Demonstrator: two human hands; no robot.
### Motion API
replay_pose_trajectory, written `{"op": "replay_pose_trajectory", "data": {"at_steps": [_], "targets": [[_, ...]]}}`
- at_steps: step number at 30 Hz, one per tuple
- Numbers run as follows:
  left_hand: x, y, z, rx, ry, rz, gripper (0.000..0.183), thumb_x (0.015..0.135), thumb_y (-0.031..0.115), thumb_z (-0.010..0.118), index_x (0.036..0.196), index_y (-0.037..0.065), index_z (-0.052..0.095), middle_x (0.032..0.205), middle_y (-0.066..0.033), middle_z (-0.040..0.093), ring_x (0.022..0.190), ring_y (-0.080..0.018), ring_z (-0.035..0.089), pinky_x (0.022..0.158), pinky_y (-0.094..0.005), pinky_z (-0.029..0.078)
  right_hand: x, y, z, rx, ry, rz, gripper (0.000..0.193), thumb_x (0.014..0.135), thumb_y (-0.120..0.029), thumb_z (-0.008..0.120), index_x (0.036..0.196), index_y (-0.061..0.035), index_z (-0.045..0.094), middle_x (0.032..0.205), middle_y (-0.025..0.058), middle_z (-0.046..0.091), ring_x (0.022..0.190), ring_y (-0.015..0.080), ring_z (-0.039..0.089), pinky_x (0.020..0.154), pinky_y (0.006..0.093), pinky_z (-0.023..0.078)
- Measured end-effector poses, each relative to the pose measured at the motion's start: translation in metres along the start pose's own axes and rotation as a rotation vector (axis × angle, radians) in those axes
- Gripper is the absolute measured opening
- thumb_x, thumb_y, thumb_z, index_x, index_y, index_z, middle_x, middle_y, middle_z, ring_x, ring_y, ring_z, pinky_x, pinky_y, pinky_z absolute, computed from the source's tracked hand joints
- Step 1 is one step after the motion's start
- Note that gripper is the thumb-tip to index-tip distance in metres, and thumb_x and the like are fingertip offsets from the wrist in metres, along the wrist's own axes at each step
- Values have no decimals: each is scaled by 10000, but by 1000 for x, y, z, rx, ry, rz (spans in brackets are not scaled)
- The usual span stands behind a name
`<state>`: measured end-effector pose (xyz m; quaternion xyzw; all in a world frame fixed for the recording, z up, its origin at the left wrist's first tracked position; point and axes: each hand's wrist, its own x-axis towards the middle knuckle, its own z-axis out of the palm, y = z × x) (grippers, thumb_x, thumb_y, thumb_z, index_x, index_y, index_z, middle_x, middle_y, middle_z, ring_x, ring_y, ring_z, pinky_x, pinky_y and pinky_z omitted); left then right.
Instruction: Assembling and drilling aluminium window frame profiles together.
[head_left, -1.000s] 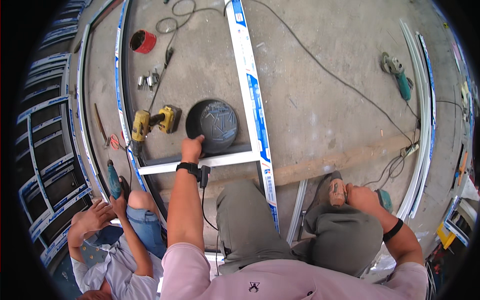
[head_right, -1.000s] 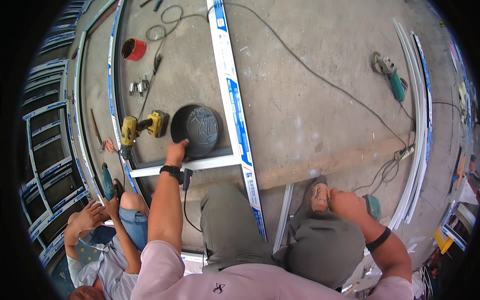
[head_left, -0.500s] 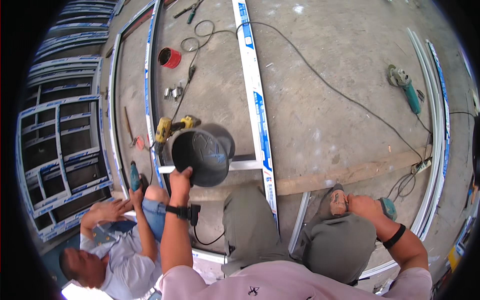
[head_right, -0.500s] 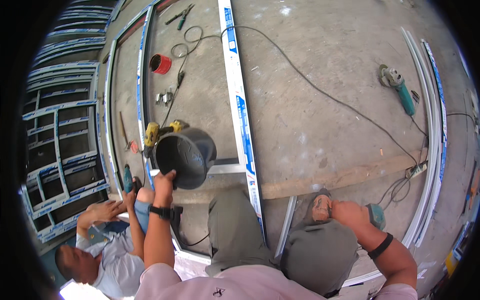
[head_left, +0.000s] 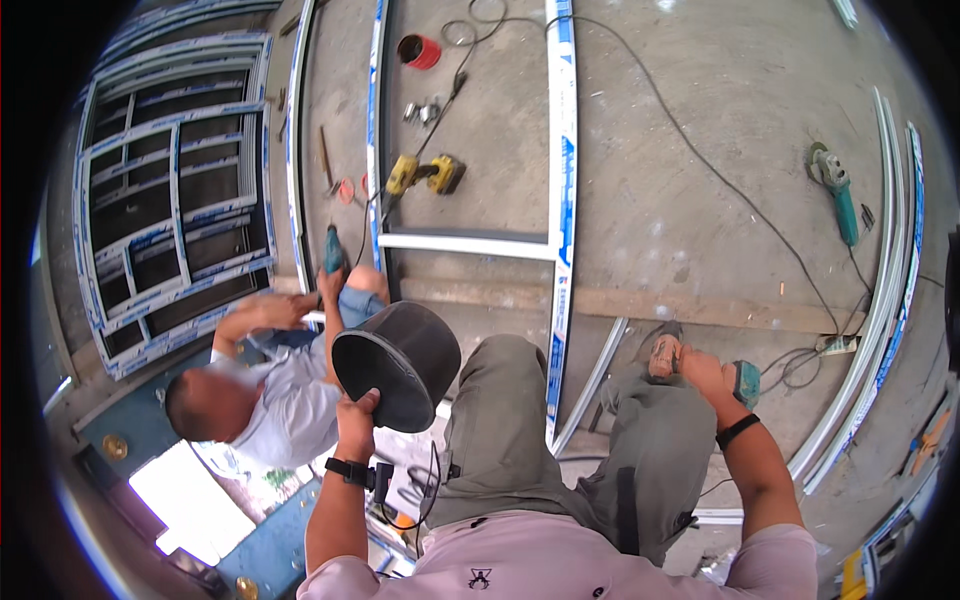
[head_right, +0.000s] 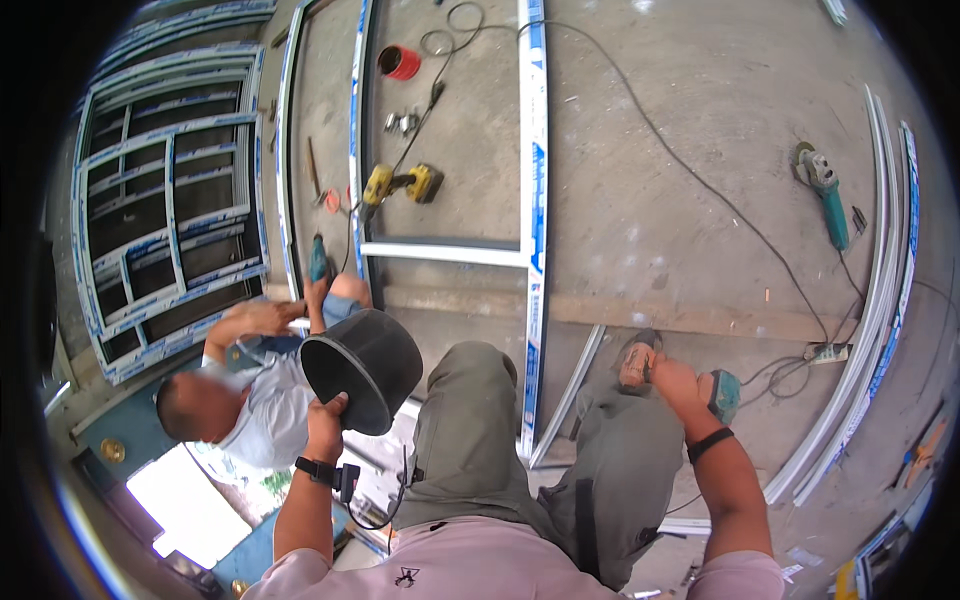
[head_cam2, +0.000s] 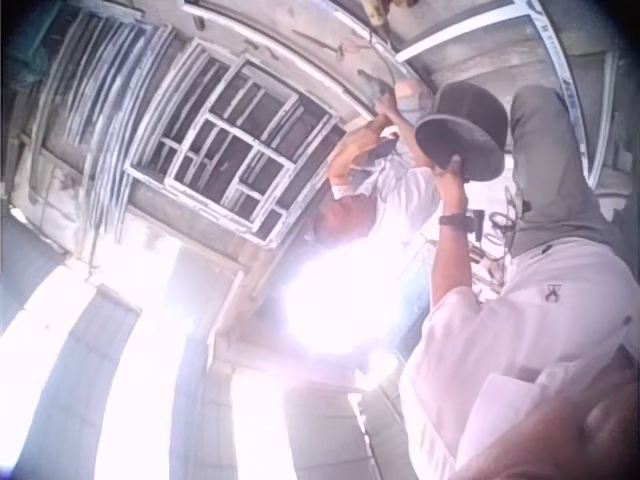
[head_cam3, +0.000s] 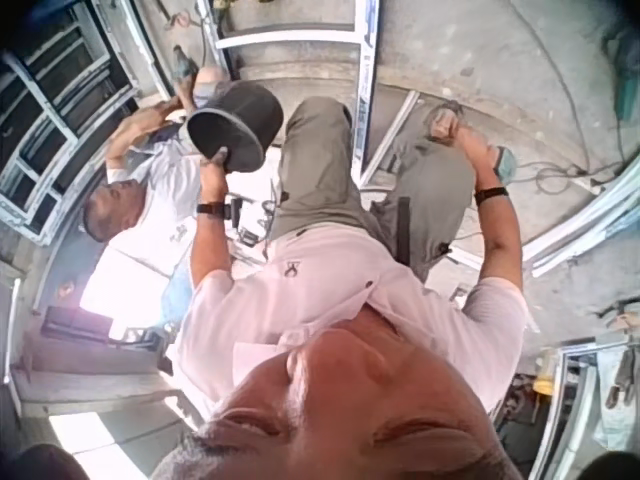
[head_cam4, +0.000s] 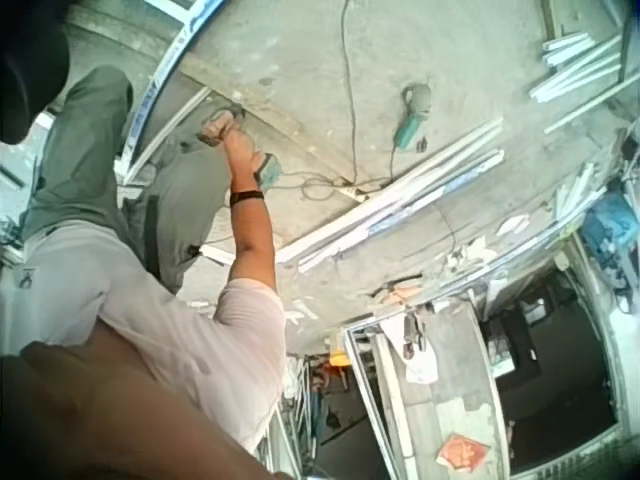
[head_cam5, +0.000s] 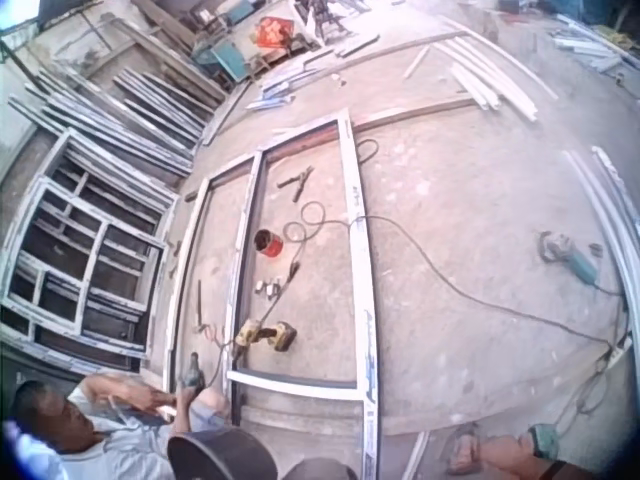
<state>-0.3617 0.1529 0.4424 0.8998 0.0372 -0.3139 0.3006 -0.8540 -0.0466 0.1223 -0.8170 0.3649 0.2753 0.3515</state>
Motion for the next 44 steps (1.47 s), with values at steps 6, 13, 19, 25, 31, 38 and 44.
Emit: {"op": "replay_pose_trajectory", "data": {"at_steps": [6,13,19,25,31,38,44], "targets": [[-52,-4,-82,-37,-45,-127,251,864,50,592,1100,-31,622,997,-73,676,866,-165,641,817,-306,506,-33,-45,-123,26,-164,203,213,827,-148,539,1007,-37,556,897,232,674,854,399,660,737,504,524],[-37,-69,-141,-176,-47,-221,231,849,39,595,1061,-33,652,973,-68,685,858,-150,634,813,-281,493,-94,-112,-220,-170,-255,371,327,811,-167,560,1131,-100,564,993,200,678,966,388,642,820,505,507],[-57,-102,-193,-251,-139,-234,216,854,-1,576,1051,-41,654,976,-69,688,847,-154,638,793,-281,500,-186,-175,-261,-261,-230,302,312,745,-189,611,1016,-38,580,856,225,679,853,414,653,769,485,520],[-59,-139,-225,-168,-164,-97,206,826,14,601,1013,-38,668,908,-64,697,784,-156,646,713,-286,501,-281,-306,-340,-123,-125,488,381,739,-204,639,1079,-41,589,922,258,670,900,429,640,806,476,513],[-49,-96,-242,-251,-272,-131,232,827,17,601,1042,-39,667,927,-80,704,798,-177,651,744,-303,500,-339,-305,-360,138,96,655,292,701,-140,667,942,22,629,852,238,676,824,392,669,737,425,530],[-24,-64,-228,-299,-271,-251,238,825,6,610,1054,-33,660,914,-81,703,766,-169,645,714,-300,498,-336,-307,-373,356,257,712,259,648,-65,678,880,28,611,757,143,637,663,276,611,640,391,501],[3,-8,-199,-284,-272,-188,300,816,-14,609,1113,-26,656,944,-87,708,805,-188,666,746,-305,511,-284,-284,-386,318,51,600,388,639,-132,680,1004,0,669,928,235,681,920,306,686,826,374,522]]}}
